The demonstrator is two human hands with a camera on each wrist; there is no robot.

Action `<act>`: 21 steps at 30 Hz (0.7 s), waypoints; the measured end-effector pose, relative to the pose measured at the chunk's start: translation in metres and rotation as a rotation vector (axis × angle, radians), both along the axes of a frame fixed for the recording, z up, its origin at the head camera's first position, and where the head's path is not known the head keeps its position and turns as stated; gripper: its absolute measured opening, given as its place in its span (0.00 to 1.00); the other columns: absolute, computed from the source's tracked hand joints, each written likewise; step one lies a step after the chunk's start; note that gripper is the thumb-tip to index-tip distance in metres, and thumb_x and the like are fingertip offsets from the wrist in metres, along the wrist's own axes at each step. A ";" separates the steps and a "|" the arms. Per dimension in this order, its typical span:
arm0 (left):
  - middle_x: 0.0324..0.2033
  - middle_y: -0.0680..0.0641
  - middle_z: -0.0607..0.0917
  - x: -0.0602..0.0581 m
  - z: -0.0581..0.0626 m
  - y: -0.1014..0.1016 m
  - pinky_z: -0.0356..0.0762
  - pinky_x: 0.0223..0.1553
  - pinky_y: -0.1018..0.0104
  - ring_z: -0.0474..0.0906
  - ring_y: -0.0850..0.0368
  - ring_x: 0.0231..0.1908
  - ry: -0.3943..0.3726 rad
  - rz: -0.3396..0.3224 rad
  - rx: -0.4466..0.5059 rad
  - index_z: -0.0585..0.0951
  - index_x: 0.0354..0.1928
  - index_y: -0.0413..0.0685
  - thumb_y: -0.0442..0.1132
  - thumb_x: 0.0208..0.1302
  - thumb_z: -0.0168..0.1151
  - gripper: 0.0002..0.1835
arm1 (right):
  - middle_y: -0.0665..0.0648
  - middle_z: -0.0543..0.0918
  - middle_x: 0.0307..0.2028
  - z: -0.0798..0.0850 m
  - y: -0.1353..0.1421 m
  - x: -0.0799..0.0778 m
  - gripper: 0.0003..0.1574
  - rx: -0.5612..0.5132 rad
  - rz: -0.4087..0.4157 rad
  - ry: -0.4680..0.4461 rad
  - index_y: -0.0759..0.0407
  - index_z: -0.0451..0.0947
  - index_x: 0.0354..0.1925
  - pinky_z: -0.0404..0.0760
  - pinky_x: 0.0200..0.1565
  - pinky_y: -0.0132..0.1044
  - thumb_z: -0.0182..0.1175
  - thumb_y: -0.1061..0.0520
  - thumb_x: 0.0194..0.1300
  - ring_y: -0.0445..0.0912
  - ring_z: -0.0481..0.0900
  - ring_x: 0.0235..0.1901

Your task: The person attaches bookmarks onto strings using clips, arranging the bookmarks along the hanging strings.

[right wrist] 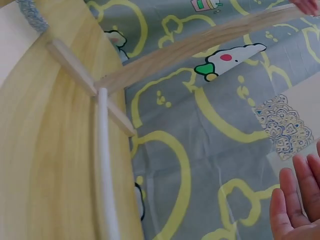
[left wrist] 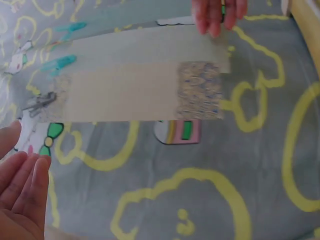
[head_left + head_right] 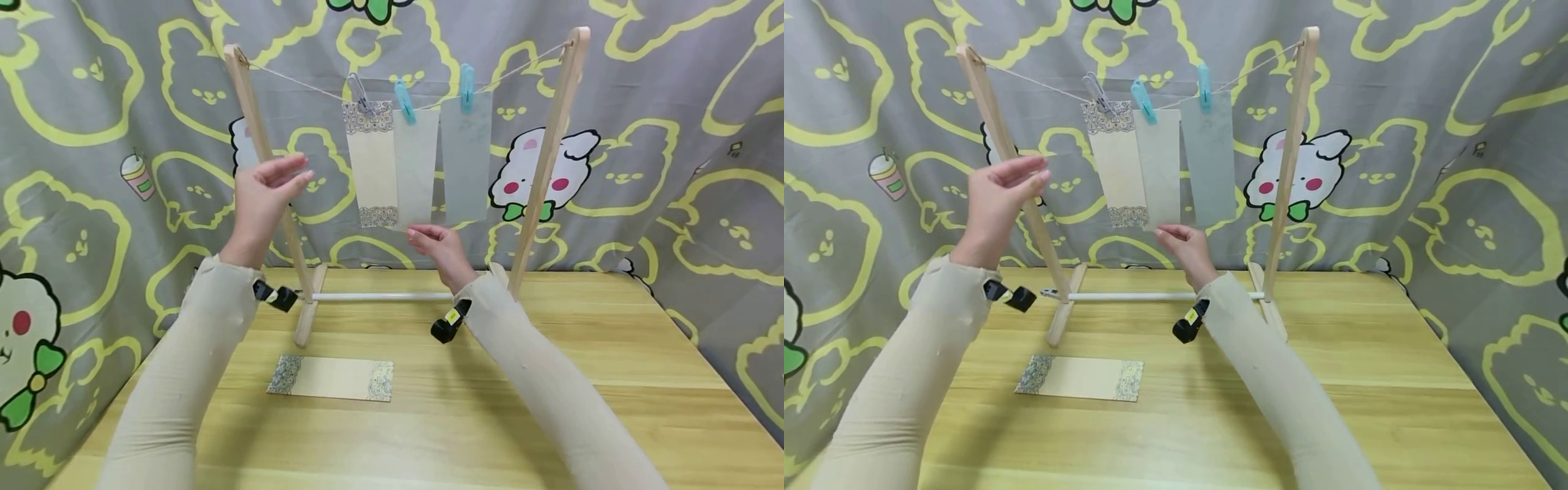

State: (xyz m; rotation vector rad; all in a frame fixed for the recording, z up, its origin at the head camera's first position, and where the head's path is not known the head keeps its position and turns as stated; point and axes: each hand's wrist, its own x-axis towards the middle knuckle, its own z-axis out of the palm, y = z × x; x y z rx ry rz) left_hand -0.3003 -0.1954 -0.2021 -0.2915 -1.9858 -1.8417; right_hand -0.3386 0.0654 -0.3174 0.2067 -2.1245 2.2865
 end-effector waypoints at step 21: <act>0.37 0.58 0.86 0.000 -0.134 -0.061 0.78 0.37 0.79 0.81 0.65 0.37 -0.125 0.149 0.138 0.80 0.52 0.37 0.39 0.54 0.70 0.23 | 0.58 0.84 0.44 -0.074 0.011 0.052 0.20 0.002 0.159 -0.145 0.70 0.74 0.52 0.76 0.54 0.44 0.60 0.60 0.65 0.52 0.81 0.46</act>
